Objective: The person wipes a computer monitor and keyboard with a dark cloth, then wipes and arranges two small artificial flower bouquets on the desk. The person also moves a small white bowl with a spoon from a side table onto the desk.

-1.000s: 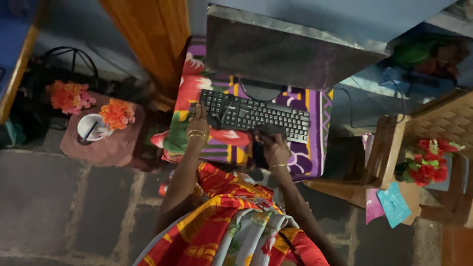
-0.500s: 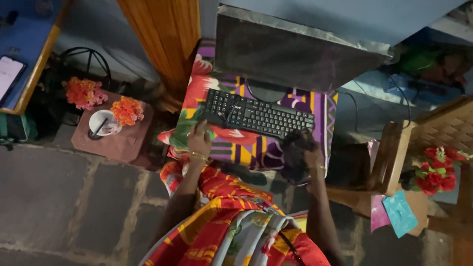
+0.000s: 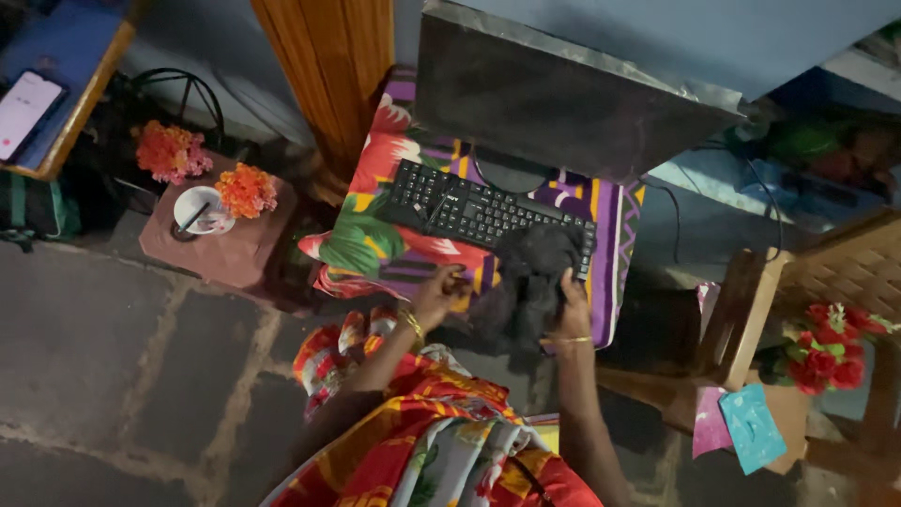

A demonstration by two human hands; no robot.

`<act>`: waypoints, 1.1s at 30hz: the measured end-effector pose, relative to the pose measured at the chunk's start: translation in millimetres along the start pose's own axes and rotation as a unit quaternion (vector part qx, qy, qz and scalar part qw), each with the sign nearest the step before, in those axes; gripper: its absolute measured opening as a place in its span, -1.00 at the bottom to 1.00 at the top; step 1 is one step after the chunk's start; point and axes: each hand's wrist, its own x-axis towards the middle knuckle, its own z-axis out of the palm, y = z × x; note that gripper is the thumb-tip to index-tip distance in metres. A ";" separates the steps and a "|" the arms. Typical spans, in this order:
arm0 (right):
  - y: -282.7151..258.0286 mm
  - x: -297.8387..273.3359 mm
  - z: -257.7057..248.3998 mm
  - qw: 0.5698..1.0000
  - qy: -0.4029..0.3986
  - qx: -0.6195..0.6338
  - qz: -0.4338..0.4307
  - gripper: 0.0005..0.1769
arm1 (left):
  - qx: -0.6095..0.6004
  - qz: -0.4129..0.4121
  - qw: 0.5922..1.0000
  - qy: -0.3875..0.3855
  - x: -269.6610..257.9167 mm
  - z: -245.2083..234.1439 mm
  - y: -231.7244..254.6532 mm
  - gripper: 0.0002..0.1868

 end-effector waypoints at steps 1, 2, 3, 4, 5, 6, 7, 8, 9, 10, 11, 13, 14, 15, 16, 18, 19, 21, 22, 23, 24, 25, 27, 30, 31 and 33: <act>8.0 6.4 -2.0 0.998 -0.034 0.052 0.024 -0.59 | -0.015 0.061 0.998 0.002 -3.0 11.0 7.4 -0.60; 16.9 15.3 -3.4 0.999 -0.035 0.006 0.027 -0.55 | -0.117 0.008 0.993 -0.022 -8.0 12.3 13.3 -0.58; 25.5 26.4 -5.1 0.998 -0.035 -0.039 0.028 -0.52 | -0.218 -0.044 0.974 -0.047 -13.2 14.1 18.9 -0.55; 31.3 37.2 -9.7 0.995 -0.035 -0.084 0.030 -0.48 | -0.316 -0.095 0.941 -0.072 -17.6 15.4 23.4 -0.51; 36.0 44.9 -18.5 0.995 -0.037 -0.091 0.026 -0.48 | -0.411 -0.146 0.895 -0.098 -23.1 17.1 26.2 -0.47; 41.0 53.9 -26.7 0.994 -0.039 -0.097 0.023 -0.47 | -0.499 -0.195 0.835 -0.123 -25.8 18.1 27.5 -0.42; 45.8 63.0 -33.1 0.994 -0.042 -0.103 0.019 -0.47 | -0.580 -0.240 0.765 -0.146 -26.6 17.4 27.6 -0.36; 49.2 70.2 -39.2 0.993 -0.044 -0.108 0.014 -0.46 | -0.408 -0.240 0.863 -0.177 -24.1 16.1 26.6 -0.35; 51.4 70.9 -44.2 0.992 -0.045 -0.113 0.011 -0.46 | -0.220 -0.232 0.926 -0.202 -24.0 15.4 24.9 -0.34; 51.5 69.4 -49.5 0.992 -0.046 -0.118 0.008 -0.45 | -0.023 -0.216 0.951 -0.219 -25.0 15.2 23.5 -0.32; 46.9 65.0 -57.7 0.992 -0.017 -0.126 -0.004 -0.43 | -0.045 -0.161 0.962 -0.217 -24.4 15.8 23.4 -0.29; 32.9 47.6 -59.8 0.989 0.039 -0.140 -0.028 -0.37 | -0.087 -0.047 0.972 -0.212 -29.1 16.5 27.8 -0.21; 23.4 39.7 -54.8 0.992 0.047 -0.113 -0.023 -0.37 | -0.028 -0.117 0.967 -0.225 -30.5 14.1 32.0 -0.16; 8.6 25.2 -53.7 0.995 0.058 -0.085 -0.017 -0.36 | 0.031 -0.187 0.952 -0.238 -33.1 11.3 37.6 -0.10; -4.5 14.1 -47.8 0.996 0.068 -0.057 -0.011 -0.34 | 0.089 -0.256 0.929 -0.251 -34.1 8.6 44.7 -0.03; -22.6 1.9 -26.1 0.999 0.047 -0.008 0.008 -0.34 | 0.093 -0.194 0.955 -0.206 -31.1 8.3 63.6 -0.04; -29.2 -4.1 -15.7 0.999 0.036 0.016 0.019 -0.33 | 0.093 -0.164 0.965 -0.182 -29.8 8.1 73.9 -0.04; -32.9 -13.5 4.3 0.998 0.011 0.060 0.010 -0.36 | 0.151 0.051 0.980 -0.117 -21.8 12.0 93.9 0.12; -30.6 -16.5 13.0 0.997 -0.002 0.081 0.005 -0.38 | 0.178 0.160 0.967 -0.083 -18.2 16.1 102.7 0.20; -25.6 -17.8 21.0 0.992 -0.025 0.120 0.011 -0.39 | 0.181 0.200 0.961 -0.071 -13.8 24.3 111.2 0.20; -18.4 -17.7 27.2 0.986 -0.047 0.159 0.017 -0.40 | 0.183 0.238 0.952 -0.057 -9.6 34.8 118.7 0.21; -13.1 -17.3 28.7 0.978 -0.068 0.198 0.022 -0.40 | 0.185 0.277 0.942 -0.046 -7.5 40.2 123.0 0.21; -2.0 -6.7 27.4 0.977 -0.086 0.191 -0.042 -0.45 | 0.132 0.145 0.976 -0.098 -9.2 43.1 126.0 -0.17; 3.0 16.4 4.9 0.973 -0.063 0.215 -0.046 -0.52 | 0.123 -0.012 0.989 -0.076 -2.4 32.5 126.9 -0.42; 6.9 21.9 -7.0 0.972 -0.045 0.229 -0.028 -0.54 | 0.130 -0.061 0.988 -0.051 -3.6 25.1 126.2 -0.45; 11.5 35.1 -29.5 0.992 -0.054 0.095 -0.063 -0.65 | 0.124 -0.052 0.991 0.000 -4.3 6.4 126.6 -0.47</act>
